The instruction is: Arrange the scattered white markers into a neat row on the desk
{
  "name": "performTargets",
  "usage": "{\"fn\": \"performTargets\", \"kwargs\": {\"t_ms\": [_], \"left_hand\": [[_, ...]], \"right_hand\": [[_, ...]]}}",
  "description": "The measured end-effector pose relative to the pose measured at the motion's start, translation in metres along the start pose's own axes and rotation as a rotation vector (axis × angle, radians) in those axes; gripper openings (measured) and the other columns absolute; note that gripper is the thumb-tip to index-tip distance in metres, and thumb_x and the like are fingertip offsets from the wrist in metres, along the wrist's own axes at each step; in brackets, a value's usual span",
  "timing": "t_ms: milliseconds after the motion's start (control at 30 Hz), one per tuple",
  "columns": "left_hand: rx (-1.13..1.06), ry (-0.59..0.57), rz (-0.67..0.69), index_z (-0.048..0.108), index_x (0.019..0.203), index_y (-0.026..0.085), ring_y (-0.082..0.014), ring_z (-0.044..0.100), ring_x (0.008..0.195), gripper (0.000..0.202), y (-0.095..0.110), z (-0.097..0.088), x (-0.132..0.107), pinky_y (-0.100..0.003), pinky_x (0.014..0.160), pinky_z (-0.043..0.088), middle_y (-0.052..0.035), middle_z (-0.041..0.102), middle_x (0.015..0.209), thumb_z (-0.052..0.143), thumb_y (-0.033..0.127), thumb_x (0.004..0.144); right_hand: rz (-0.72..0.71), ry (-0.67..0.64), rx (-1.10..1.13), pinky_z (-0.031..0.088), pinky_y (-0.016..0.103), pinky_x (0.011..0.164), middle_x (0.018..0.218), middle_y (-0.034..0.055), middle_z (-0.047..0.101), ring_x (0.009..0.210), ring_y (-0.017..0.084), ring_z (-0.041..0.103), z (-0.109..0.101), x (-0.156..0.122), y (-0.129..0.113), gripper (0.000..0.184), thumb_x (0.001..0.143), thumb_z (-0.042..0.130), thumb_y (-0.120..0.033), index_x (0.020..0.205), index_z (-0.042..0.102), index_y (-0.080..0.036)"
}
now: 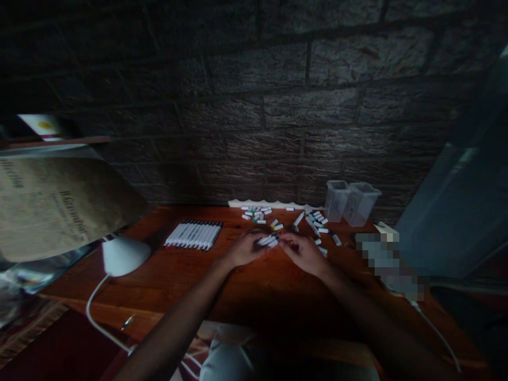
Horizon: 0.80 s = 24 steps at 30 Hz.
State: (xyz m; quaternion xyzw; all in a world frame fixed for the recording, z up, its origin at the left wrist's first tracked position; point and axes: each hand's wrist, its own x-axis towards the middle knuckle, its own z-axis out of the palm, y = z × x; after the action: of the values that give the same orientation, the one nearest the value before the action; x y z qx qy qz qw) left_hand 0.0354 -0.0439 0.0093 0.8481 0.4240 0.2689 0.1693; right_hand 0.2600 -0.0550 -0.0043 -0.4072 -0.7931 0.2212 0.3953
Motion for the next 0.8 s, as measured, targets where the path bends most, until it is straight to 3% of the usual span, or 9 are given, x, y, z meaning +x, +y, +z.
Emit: {"fn": "performTargets", "kwargs": {"t_ms": [367, 500, 600, 800], "left_hand": [[0.111, 0.040, 0.000, 0.071, 0.105, 0.019, -0.0206, 0.062, 0.109, 0.025, -0.017, -0.002, 0.002, -0.031, 0.099, 0.045, -0.0062, 0.069, 0.116, 0.060, 0.022, 0.082], [0.119, 0.047, -0.086, 0.070, 0.106, 0.018, -0.0215, 0.063, 0.108, 0.027, -0.017, -0.002, 0.001, -0.032, 0.098, 0.046, -0.0064, 0.069, 0.116, 0.061, 0.022, 0.081], [0.171, 0.061, -0.144, 0.069, 0.109, 0.019, -0.0226, 0.063, 0.108, 0.029, -0.019, -0.004, 0.000, -0.032, 0.097, 0.045, -0.0060, 0.069, 0.116, 0.059, 0.026, 0.083], [0.292, 0.094, -0.341, 0.071, 0.098, 0.022, -0.0234, 0.066, 0.095, 0.025, -0.013, -0.012, -0.002, -0.030, 0.084, 0.048, -0.0066, 0.073, 0.101, 0.058, 0.038, 0.084]], "right_hand": [[0.039, 0.024, 0.008, 0.049, 0.027, 0.069, 0.090, 0.0023, 0.074, 0.073, 0.015, 0.066, -0.005, 0.003, 0.001, 0.023, 0.089, 0.052, -0.031, 0.100, 0.070, -0.021], [0.040, 0.022, -0.023, 0.048, 0.027, 0.071, 0.087, 0.0032, 0.074, 0.072, 0.016, 0.065, -0.007, 0.003, 0.001, 0.025, 0.090, 0.050, -0.034, 0.096, 0.070, -0.020], [0.053, 0.006, -0.064, 0.044, 0.026, 0.063, 0.071, 0.0015, 0.069, 0.062, 0.015, 0.061, -0.008, 0.003, 0.002, 0.028, 0.091, 0.049, -0.037, 0.094, 0.070, -0.019], [0.053, -0.026, -0.080, 0.037, 0.025, 0.055, 0.059, -0.0012, 0.060, 0.054, 0.013, 0.054, -0.008, 0.002, 0.000, 0.031, 0.091, 0.047, -0.039, 0.093, 0.070, -0.019]]}}
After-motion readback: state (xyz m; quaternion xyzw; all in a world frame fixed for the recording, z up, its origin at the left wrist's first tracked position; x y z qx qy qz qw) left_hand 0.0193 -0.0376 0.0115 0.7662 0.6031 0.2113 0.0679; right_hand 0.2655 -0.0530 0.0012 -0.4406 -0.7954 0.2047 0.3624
